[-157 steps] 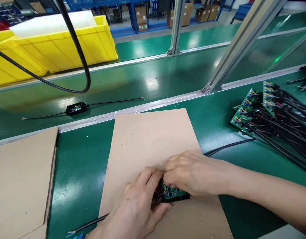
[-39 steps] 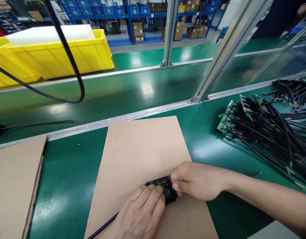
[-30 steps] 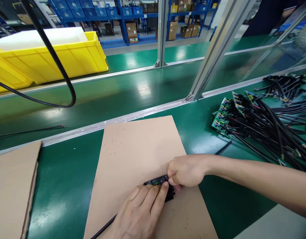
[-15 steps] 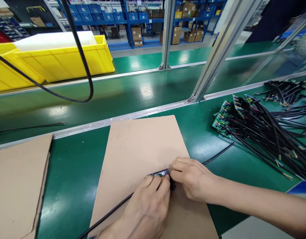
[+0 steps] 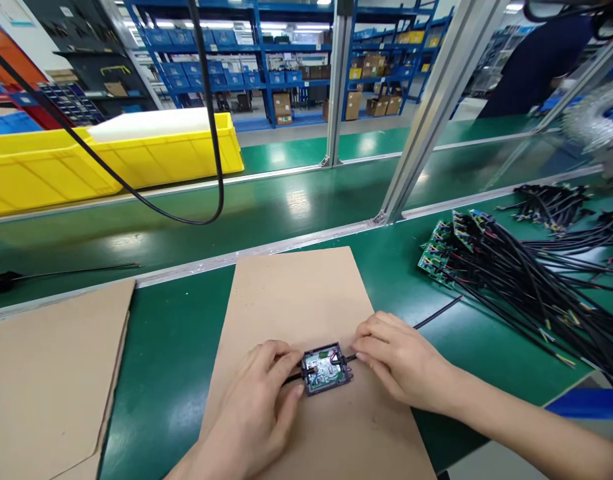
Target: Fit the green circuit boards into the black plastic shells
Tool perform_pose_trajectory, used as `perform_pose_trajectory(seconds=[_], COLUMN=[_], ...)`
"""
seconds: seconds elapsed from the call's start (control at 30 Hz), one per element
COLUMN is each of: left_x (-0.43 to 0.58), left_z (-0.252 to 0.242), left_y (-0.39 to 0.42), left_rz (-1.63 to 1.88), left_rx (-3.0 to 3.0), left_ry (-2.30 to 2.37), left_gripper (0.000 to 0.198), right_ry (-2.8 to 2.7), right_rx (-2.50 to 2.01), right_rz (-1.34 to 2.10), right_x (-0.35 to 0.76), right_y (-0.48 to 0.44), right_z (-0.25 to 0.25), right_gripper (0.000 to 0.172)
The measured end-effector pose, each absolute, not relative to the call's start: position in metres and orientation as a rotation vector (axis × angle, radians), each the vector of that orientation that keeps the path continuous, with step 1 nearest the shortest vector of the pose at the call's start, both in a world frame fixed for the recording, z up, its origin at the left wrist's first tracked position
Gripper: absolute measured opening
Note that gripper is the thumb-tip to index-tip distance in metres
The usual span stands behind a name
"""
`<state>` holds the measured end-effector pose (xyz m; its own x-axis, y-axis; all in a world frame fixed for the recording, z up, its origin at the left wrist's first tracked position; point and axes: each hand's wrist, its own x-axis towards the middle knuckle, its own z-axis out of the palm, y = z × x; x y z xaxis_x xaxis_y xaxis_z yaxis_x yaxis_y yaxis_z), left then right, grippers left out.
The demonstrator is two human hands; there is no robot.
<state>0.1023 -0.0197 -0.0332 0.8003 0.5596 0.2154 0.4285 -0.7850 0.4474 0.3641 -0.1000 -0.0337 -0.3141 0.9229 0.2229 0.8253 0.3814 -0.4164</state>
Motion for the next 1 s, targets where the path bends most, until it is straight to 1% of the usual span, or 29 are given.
perform_pose_trajectory(seconds=[0.1, 0.2, 0.27, 0.37, 0.57, 0.77, 1.0], left_x=[0.103, 0.106, 0.107, 0.105, 0.108, 0.115, 0.107], left_z=[-0.045, -0.052, -0.057, -0.063, -0.066, -0.065, -0.061], left_y=[-0.023, -0.029, -0.036, -0.045, -0.049, -0.049, -0.042], left_rz=[0.58, 0.634, 0.6, 0.528, 0.446, 0.381, 0.392], left_rx=[2.632, 2.838, 3.011, 3.196, 3.143, 3.101, 2.882], left_ry=[0.717, 0.599, 0.536, 0.52, 0.598, 0.595, 0.584], left_gripper=[0.027, 0.027, 0.029, 0.035, 0.04, 0.05, 0.052], right_ry=[-2.287, -2.488, -2.656, -2.788, -2.754, -2.476, -2.449], right_rx=[-1.526, -1.557, -1.524, -1.457, -1.438, -1.553, -1.526], right_rz=[0.194, 0.008, -0.07, -0.1, -0.068, 0.153, 0.252], right_x=[0.346, 0.33, 0.324, 0.323, 0.326, 0.327, 0.325], right_y=[-0.104, -0.105, -0.103, -0.098, -0.091, -0.09, -0.085], right_z=[-0.036, -0.039, -0.039, -0.036, -0.033, -0.025, -0.04], right_gripper=[0.023, 0.019, 0.015, 0.011, 0.012, 0.017, 0.024])
